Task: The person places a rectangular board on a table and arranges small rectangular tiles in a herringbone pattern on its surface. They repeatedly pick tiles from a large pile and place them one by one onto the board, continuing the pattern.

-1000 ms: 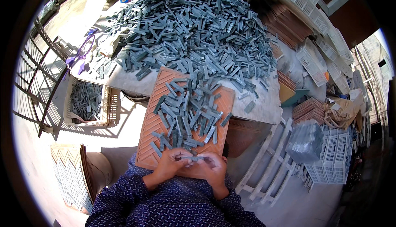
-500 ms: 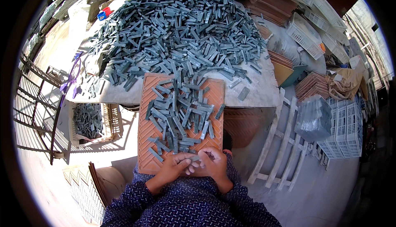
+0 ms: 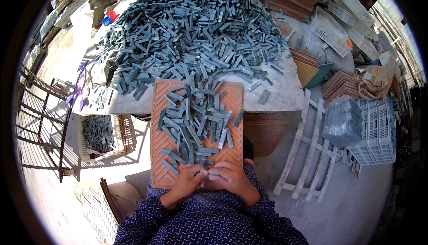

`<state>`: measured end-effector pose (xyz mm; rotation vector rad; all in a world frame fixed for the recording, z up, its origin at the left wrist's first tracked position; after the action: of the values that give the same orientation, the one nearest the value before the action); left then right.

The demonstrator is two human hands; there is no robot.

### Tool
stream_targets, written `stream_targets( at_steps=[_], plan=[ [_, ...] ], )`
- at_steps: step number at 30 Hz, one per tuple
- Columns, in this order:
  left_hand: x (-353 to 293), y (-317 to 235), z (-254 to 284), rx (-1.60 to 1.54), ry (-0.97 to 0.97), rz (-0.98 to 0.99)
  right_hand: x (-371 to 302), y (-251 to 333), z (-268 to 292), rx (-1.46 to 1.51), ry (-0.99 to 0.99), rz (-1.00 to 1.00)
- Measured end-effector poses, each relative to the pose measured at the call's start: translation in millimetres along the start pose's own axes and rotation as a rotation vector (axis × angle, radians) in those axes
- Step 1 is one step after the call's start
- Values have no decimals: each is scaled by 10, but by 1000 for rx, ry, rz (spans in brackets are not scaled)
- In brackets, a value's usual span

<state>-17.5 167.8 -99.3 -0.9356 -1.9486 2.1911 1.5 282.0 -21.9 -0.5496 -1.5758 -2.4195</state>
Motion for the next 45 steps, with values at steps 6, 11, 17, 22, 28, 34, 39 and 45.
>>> stream_targets(
  at_steps=[6, 11, 17, 22, 28, 34, 39, 45],
  plan=[
    [7, -47, 459, -97, -184, 8, -151, -205, 494, -220, -121, -139],
    [-65, -66, 953, -44, -395, -102, -578, -430, 697, -316, -280, -267],
    [-90, -69, 947, -58, -420, -135, -771, -437, 559, -328, -282, -380],
    [-70, -55, 911, 24, -432, -173, -760, -412, 578, -332, -267, -330],
    [-116, -86, 880, 18, -421, -209, -729, -417, 616, -330, -245, -327],
    [-136, -150, 603, 54, -303, -169, -734, -362, 491, -490, -222, -288],
    [-135, -127, 577, 64, -308, -180, -606, -384, 585, -441, -337, -306],
    [-137, -86, 554, 42, -285, -178, -591, -473, 501, -419, -272, -341]
  ],
)
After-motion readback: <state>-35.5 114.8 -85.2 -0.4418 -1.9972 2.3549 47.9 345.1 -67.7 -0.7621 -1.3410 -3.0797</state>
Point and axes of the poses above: each hand's wrist, its own x-axis towards the middle knuckle, its own z-axis out of the back of the hand, y = z × x, the point moved 10 cm from there along x, towards the middle knuckle, and after that the axes turned 13 degrees about -y, right-handed, at the moved point
